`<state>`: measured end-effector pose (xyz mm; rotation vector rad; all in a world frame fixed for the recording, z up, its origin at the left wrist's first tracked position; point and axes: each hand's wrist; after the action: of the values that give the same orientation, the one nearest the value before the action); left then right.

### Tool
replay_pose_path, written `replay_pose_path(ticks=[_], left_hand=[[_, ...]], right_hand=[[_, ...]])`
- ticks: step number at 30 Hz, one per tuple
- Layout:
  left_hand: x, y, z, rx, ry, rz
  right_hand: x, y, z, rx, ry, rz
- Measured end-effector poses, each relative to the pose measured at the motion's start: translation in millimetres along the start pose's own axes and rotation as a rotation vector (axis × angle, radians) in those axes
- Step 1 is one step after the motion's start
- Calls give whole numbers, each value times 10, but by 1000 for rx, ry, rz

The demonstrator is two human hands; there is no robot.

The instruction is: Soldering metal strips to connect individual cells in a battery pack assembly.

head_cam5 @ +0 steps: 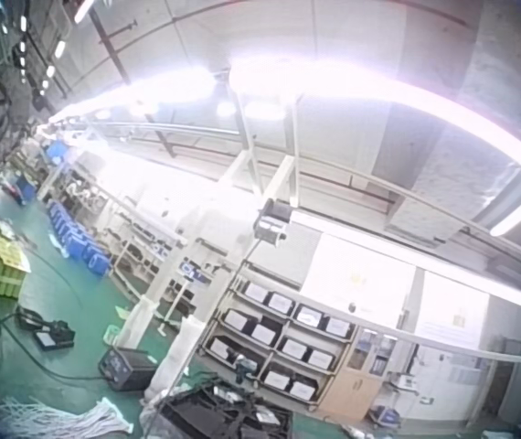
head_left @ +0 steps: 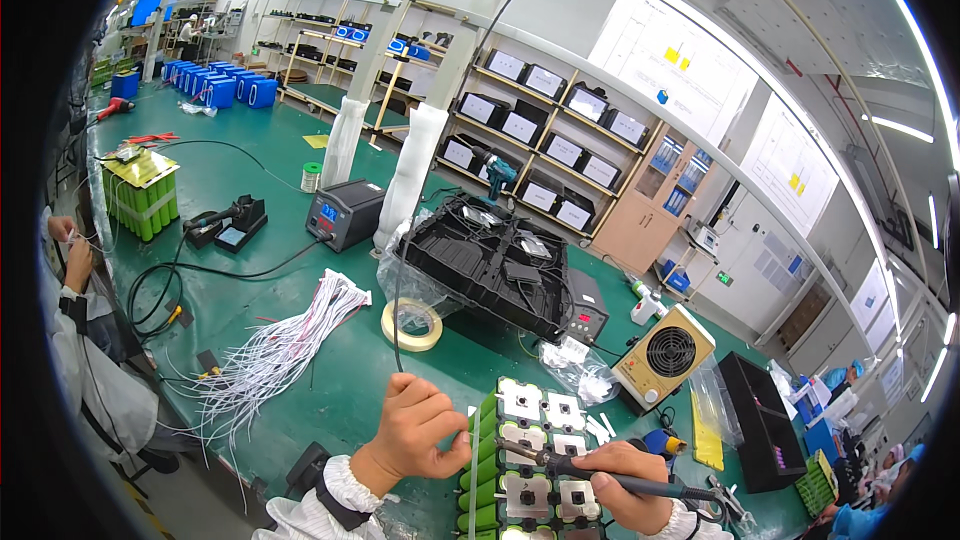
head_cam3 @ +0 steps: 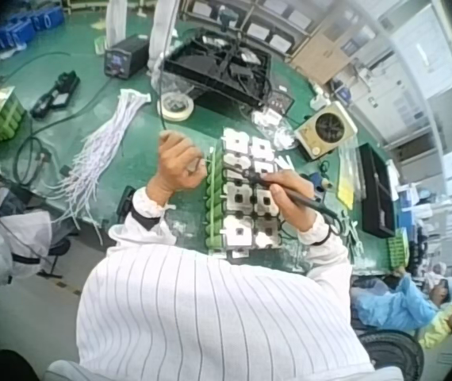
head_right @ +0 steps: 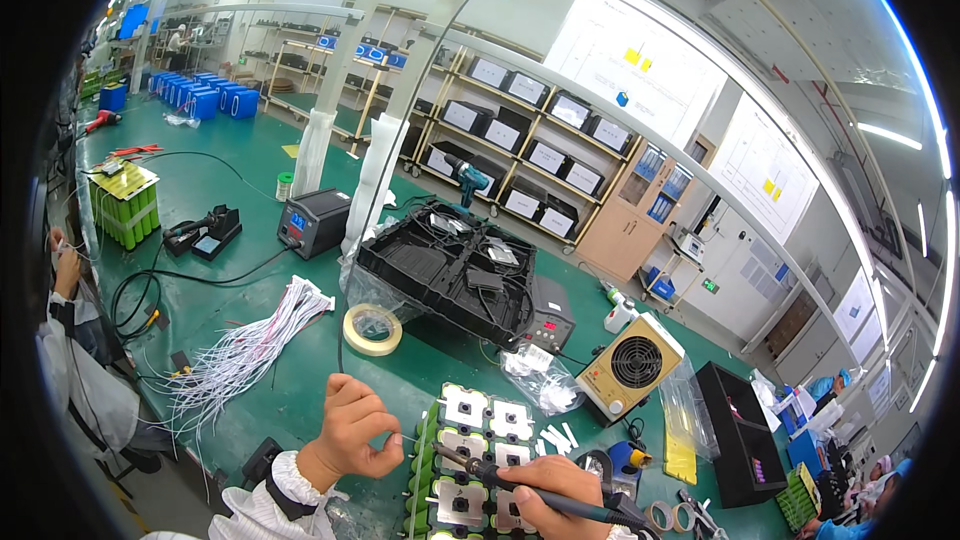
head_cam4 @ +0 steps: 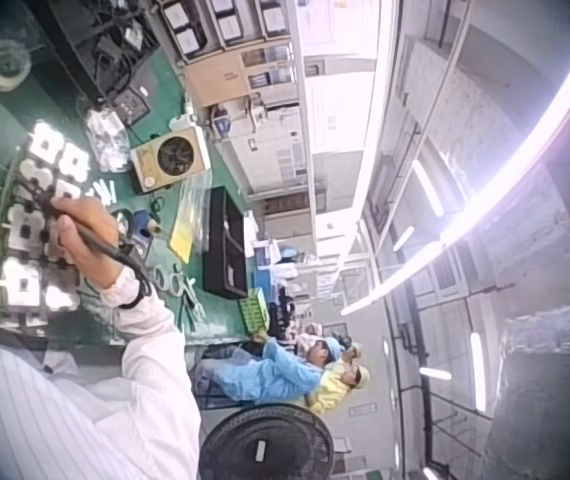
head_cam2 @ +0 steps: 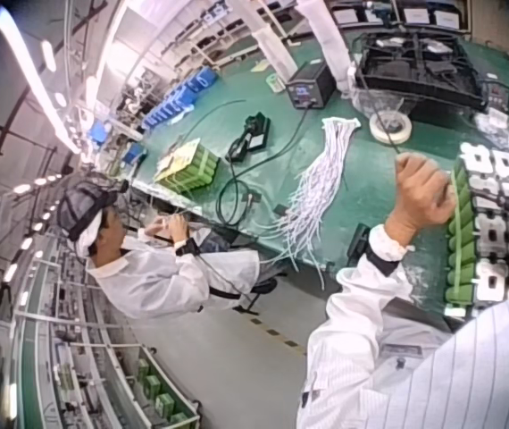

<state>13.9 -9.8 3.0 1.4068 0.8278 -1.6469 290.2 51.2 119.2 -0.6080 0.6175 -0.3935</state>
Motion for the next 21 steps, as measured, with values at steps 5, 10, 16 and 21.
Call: replay_pose_path(ticks=[5, 10, 16, 21], left_hand=[[-19, 15, -13, 4, -22, -3], [-41, -13, 38, -9, -23, -18], [-46, -161, 151, -152, 135, 69], [-75, 122, 317, -172, 104, 9]], right_hand=[[1, -1, 2, 9, -2, -9], [5, 12, -8, 6, 14, 8], [118, -15, 19, -133, 36, -171], [251, -122, 86, -89, 103, -33]])
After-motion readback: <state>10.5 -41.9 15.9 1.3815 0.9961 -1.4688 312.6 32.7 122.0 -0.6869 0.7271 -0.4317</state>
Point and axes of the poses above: each hand's wrist, its own x-axis away from the middle knuckle, its own z-axis out of the back of the hand, y = z × x, and after that the axes turned 10 degrees about -z, right-handed
